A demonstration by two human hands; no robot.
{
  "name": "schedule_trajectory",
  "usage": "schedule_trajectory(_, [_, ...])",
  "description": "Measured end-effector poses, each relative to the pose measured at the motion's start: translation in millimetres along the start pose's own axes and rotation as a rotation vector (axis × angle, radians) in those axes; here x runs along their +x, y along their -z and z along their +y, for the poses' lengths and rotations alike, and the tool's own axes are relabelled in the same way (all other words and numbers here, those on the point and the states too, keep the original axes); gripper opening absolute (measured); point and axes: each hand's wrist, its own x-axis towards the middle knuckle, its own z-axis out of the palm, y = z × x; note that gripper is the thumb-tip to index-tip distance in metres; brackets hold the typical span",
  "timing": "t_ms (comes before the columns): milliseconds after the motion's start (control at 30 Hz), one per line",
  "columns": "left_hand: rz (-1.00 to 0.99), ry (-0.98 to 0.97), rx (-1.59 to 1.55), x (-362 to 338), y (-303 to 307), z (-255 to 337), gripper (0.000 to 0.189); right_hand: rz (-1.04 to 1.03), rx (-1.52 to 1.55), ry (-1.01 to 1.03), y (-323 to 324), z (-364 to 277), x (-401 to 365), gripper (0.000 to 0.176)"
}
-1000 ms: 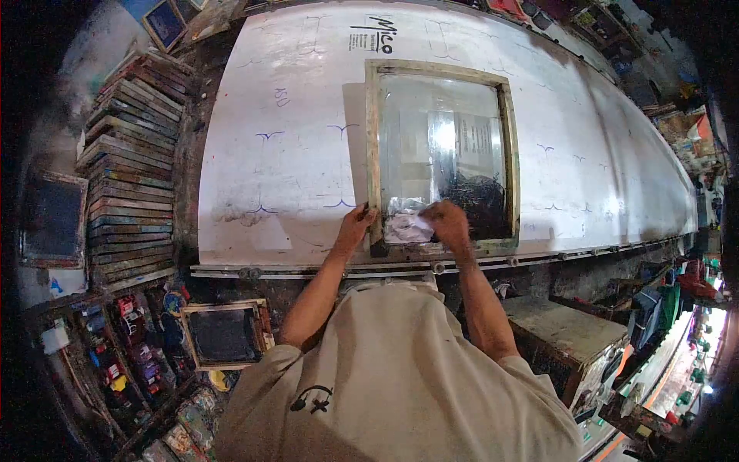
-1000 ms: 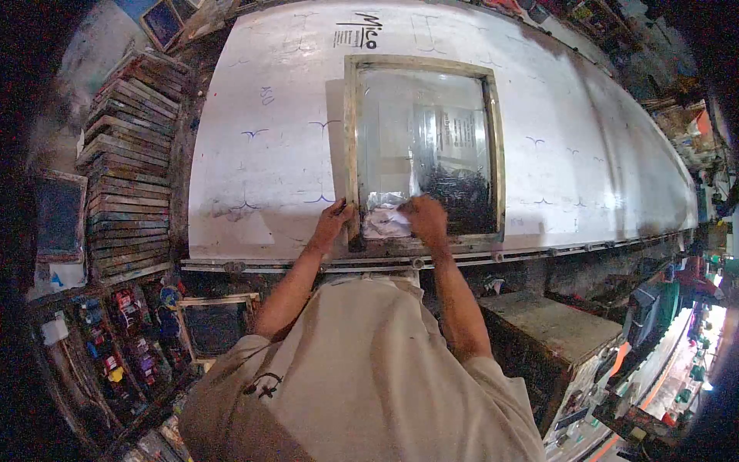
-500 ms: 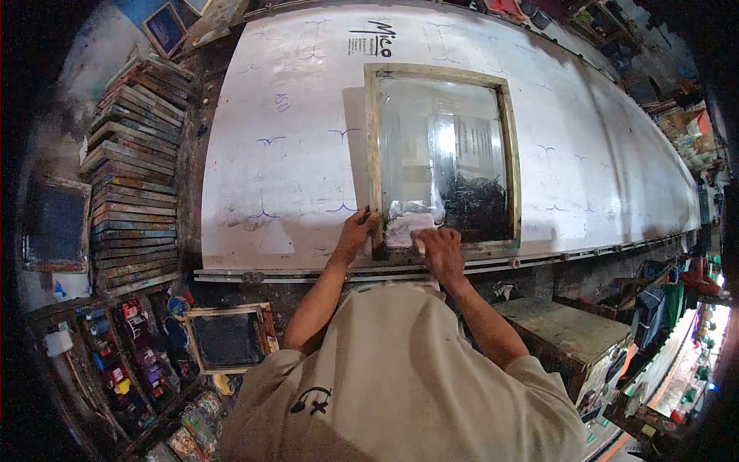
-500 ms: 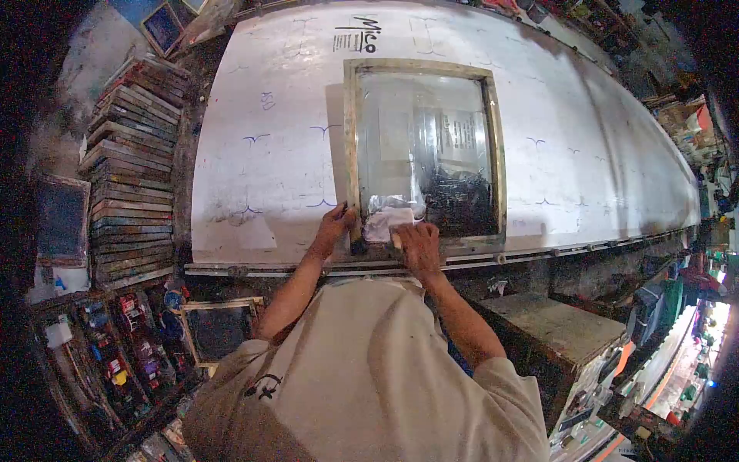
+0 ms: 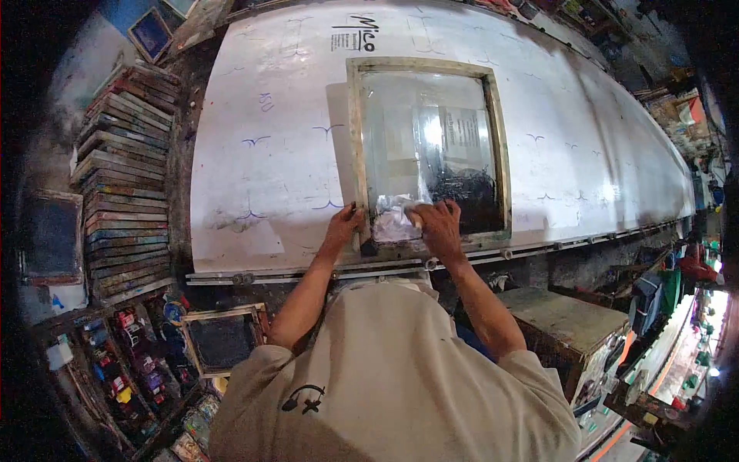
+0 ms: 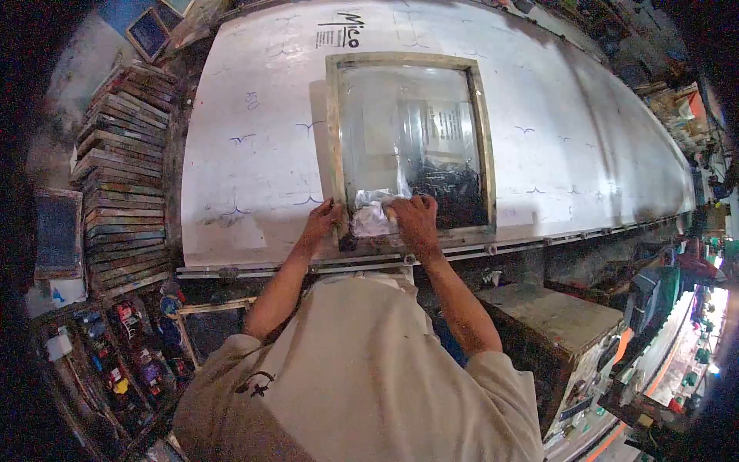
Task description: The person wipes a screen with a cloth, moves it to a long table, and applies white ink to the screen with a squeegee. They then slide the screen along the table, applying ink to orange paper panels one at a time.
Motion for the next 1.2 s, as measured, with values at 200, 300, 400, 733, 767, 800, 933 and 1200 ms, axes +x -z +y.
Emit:
schedule_trajectory(200, [-0.044,0.000,-0.076,1,2,0,0.043,0.066,0.038,0.021,-1,-3,-27,0.044])
schedule_trajectory(300, [0.027,-0.048,-0.035,2,0,-8,0.043,0.041,0.015,-0.167,-3,-15,-2,0.043])
schedule_trajectory(400, [-0.032,-0.088,-0.039,7,6,-16,0.045,0.176,0.111,-0.189,-25,-41,15,0.029])
schedule_trajectory(733, [-0.045,-0.010,-0.146,0,0,-5,0.051,0.023,0.147,-0.164,-21,-44,28,0.032])
schedule_trajectory(767, [-0.049,-0.063,-0.112,0,2,-5,0.051,-0.119,-0.025,-0.097,-28,-53,26,0.037])
schedule_trajectory(800, [-0.046,-0.066,-0.109,2,4,-4,0.051,-0.116,-0.023,-0.094,-29,-53,26,0.037])
schedule_trajectory(933, [-0.020,-0.015,-0.080,3,2,-1,0.049,-0.077,0.033,0.299,-9,-24,9,0.048])
schedule_trajectory(1200, [-0.065,-0.045,-0.105,4,2,-9,0.055,-0.039,-0.015,-0.342,-7,13,3,0.045])
